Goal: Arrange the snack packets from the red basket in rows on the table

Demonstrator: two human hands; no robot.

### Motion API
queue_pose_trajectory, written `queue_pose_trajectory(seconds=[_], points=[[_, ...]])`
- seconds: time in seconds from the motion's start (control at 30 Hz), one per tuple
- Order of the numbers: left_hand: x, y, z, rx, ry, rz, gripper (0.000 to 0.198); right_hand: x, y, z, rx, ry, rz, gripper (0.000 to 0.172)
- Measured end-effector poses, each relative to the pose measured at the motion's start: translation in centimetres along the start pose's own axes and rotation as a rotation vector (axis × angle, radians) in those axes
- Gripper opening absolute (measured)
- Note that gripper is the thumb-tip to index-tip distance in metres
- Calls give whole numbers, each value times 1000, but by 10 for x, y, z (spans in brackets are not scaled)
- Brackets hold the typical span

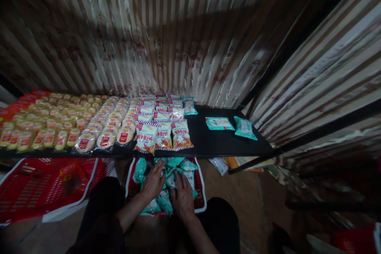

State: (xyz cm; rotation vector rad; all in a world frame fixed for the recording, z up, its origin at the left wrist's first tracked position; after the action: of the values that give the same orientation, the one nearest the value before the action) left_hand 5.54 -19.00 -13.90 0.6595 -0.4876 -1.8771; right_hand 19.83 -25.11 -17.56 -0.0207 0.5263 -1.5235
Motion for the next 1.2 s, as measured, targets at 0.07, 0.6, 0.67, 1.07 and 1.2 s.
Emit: queue_pose_trajectory(seconds=[0.07,0.6,0.67,1.07,1.2], points=[[-7,2,-6,29,-39,27,57,6,3,-11,-49,-36,-20,48],[13,44,-6,-64,-42,-238,21,-29,23,24,-933,-39,-763,71],[25,54,-7,-93,-39,-334,21,-31,20,26,-1038,-4,-795,65],[54,83,21,2,-19,-335,33,-24,19,19,-1328,17,-1042,41],[52,78,22,-36,16,-214,63,-22,18,20,-1364,44,-999,42]])
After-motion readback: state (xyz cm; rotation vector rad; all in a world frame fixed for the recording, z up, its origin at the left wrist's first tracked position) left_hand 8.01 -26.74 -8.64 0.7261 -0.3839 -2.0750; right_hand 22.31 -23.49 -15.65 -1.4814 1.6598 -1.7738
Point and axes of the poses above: each hand's wrist, its own x-axis away from the middle knuckle, its own z-axis out of the back of the hand, y = z × x, the point moved 7 cm from there along -x, towards the middle knuckle, and after that the axes turned 2 degrees about x, right-handed, at the moved point
